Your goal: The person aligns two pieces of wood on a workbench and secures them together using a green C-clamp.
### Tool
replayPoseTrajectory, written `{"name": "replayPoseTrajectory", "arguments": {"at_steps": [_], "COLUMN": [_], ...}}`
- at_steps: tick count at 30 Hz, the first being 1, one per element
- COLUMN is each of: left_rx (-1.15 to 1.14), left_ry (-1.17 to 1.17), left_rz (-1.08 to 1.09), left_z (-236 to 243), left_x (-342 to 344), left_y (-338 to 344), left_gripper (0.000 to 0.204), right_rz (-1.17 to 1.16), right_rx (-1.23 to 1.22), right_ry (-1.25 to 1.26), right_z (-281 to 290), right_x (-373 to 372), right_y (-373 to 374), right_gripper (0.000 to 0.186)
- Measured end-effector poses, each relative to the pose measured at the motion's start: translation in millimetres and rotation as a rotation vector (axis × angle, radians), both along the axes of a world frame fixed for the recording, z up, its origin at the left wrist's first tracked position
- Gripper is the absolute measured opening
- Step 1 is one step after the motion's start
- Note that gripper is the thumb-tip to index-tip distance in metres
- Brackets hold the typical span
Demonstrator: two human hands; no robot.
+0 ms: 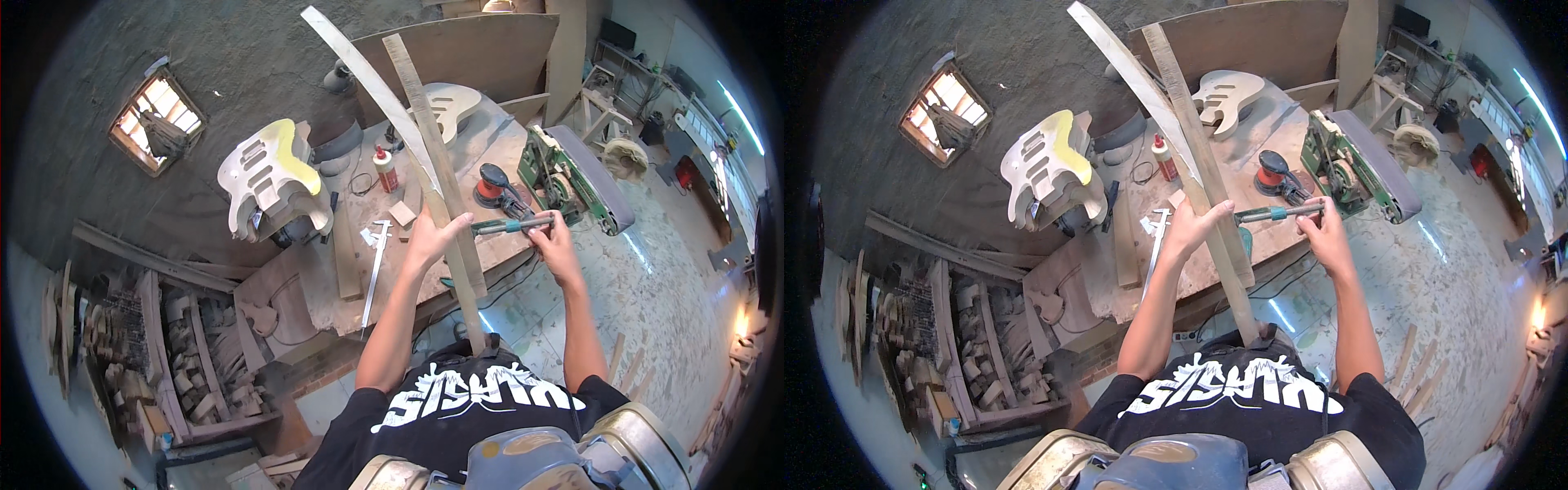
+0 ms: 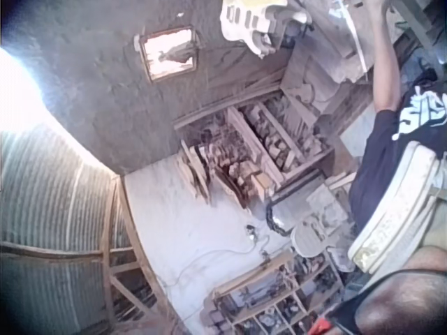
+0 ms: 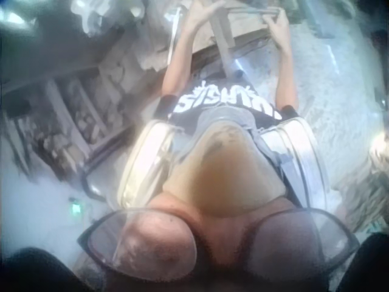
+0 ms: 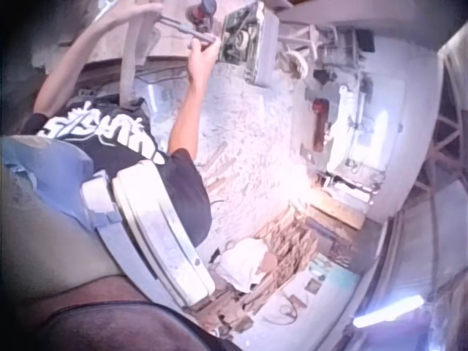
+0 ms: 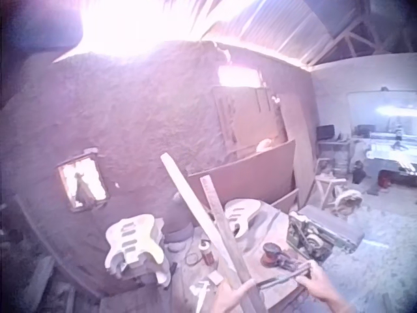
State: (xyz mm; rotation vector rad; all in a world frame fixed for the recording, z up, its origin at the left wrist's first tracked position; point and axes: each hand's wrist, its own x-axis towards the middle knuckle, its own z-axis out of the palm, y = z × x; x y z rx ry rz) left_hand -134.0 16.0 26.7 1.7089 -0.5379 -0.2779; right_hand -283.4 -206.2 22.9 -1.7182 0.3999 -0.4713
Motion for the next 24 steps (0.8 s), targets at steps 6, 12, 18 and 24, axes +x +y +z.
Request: {"name": "replayPoseTrajectory", "arguments": {"at_steps": [6,12,18,24], "left_rx": [-0.286,-0.865,-1.029,-1.058], "left_ry": [0.333,0.587,0.528,0.475], "left_rz": [-0.065,-0.372,-0.545,-0.611], "left_z": [-31.0,-43.2,-39.1,-29.8], "left_x": [10.7,20.6,19.1,10.2], "left_y": [2.5,7.6,3.3,3.5], "left_gripper": [0.071,0.099,0.105,0.106], "right_rz": [0.223,0.717,0.365,0.286], "right_rx": [0.184,-0.042,-0.073,0.063], "right_ry": [-0.037,-0.052,-0.325,-0.207], "right_z": [65.0,90.3,7.7,-29.1], "right_x": [-41.1,-61.8,-30.4,-25.3], "right_y": [40.9,97.2,92.5,115.3], "right_gripper": [0.026,0.065,0.047,0.031]}}
